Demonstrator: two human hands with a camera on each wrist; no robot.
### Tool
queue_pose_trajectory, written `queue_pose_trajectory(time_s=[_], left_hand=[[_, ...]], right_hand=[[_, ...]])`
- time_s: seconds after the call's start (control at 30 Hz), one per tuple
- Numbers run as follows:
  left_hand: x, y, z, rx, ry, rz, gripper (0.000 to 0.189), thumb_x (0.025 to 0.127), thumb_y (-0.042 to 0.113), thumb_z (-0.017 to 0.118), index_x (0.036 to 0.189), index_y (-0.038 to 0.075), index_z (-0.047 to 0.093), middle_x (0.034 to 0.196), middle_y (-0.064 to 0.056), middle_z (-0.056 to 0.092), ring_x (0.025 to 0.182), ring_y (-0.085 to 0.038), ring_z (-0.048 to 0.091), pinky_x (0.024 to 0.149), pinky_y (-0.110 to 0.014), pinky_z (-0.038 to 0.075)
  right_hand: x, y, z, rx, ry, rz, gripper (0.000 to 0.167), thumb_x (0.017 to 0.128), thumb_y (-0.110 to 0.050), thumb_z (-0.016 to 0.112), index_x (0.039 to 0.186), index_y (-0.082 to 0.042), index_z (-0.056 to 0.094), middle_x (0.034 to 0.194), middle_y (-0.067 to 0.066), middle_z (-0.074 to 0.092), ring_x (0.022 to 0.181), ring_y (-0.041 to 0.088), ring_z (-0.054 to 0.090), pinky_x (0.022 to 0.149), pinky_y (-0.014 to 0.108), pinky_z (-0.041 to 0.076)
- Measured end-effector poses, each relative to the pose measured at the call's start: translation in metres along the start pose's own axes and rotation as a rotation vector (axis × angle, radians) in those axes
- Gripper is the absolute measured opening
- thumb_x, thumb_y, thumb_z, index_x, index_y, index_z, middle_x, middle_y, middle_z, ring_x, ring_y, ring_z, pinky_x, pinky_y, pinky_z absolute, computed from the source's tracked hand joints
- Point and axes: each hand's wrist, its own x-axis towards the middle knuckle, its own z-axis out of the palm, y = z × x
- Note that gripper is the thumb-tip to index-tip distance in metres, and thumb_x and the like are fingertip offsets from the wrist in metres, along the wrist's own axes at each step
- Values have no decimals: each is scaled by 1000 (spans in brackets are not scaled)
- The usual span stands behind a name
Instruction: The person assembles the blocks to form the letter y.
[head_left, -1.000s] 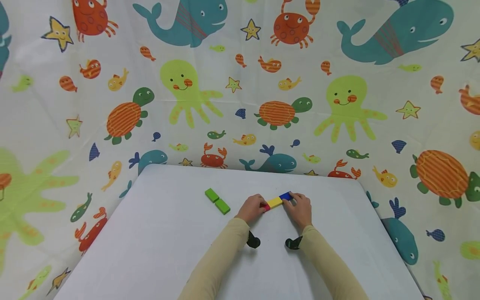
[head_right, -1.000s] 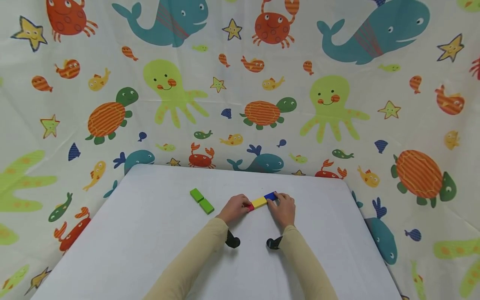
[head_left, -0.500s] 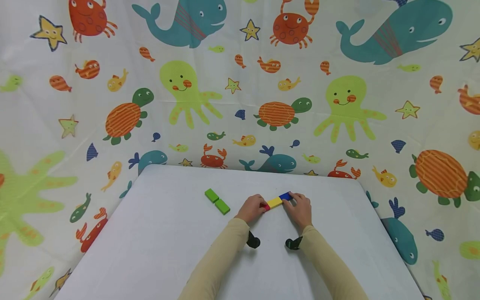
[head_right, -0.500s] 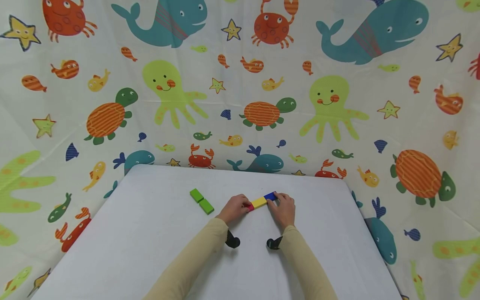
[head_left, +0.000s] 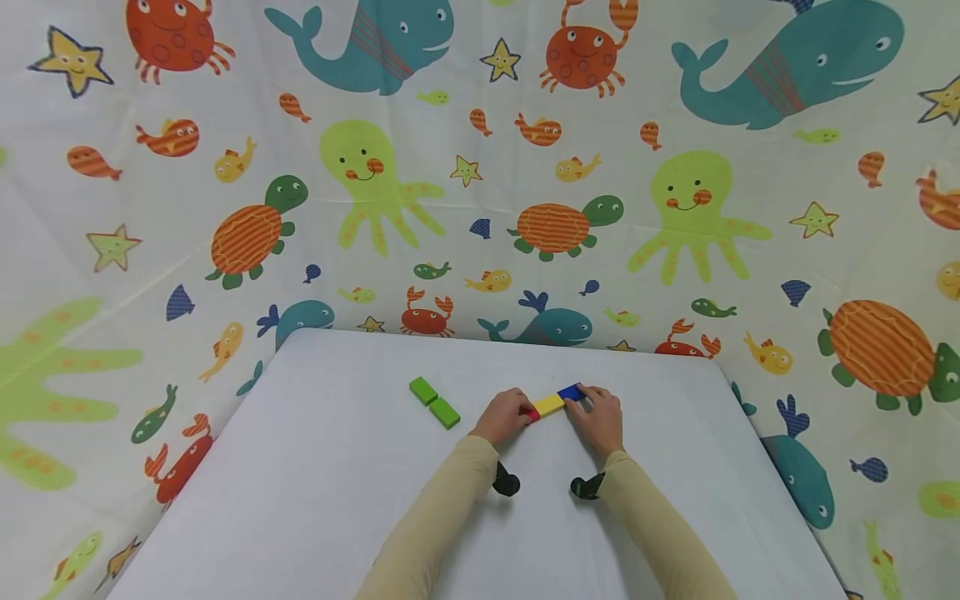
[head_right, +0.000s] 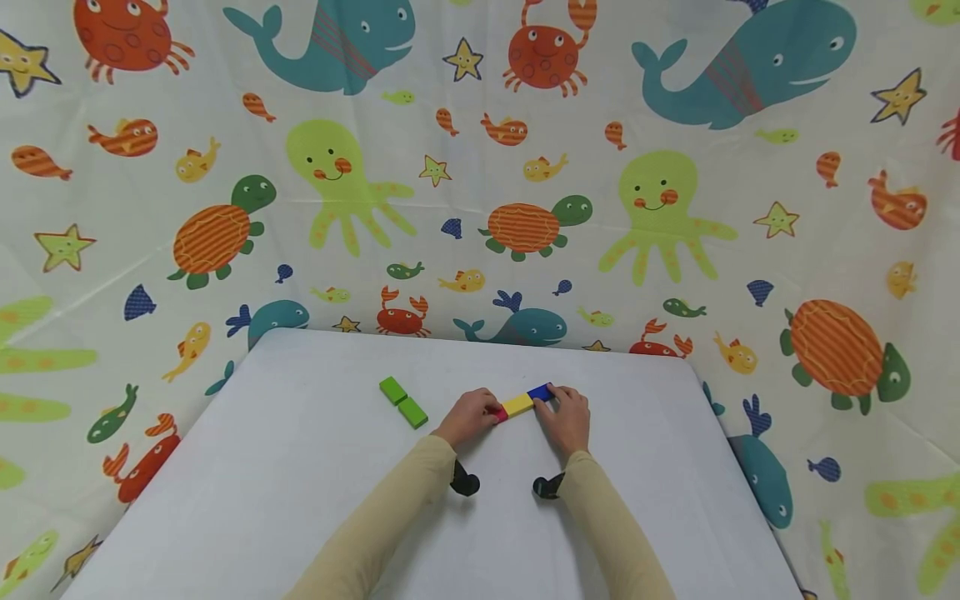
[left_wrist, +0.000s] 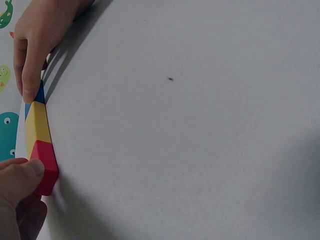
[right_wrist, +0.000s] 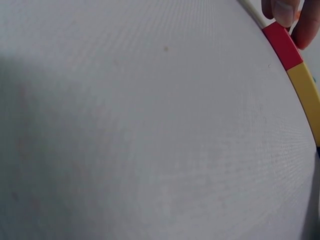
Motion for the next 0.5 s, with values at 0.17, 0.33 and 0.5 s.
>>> queue_pose_trajectory(time_s=[0.17, 0.33, 0.5], left_hand=[[0, 1, -1, -1, 1, 5, 17, 89, 12, 72, 105, 6, 75, 100, -3, 66, 91, -16, 59, 92, -29, 50], [-1, 1, -2, -6, -2, 7, 18, 89, 12, 72, 106, 6, 74, 101, -3, 66, 92, -16, 59, 92, -29, 50], [-1, 1, -2, -15, -8, 1, 18, 90, 11, 71, 106, 6, 74, 101, -3, 65, 92, -16, 58, 93, -30, 50]], right_hand=[[0, 1, 1, 7, 3, 0, 57, 91, -40, 67, 137, -7, 57, 136, 23, 50, 126, 42, 41, 106, 57, 33], [0, 1, 0, 2, 4, 0, 57, 92, -41, 67, 137, -7, 57, 136, 23, 51, 126, 42, 41, 105, 57, 34], [0, -1, 0, 4, 8, 1, 57, 92, -39, 67, 136, -5, 57, 136, 24, 50, 125, 42, 41, 105, 57, 34]])
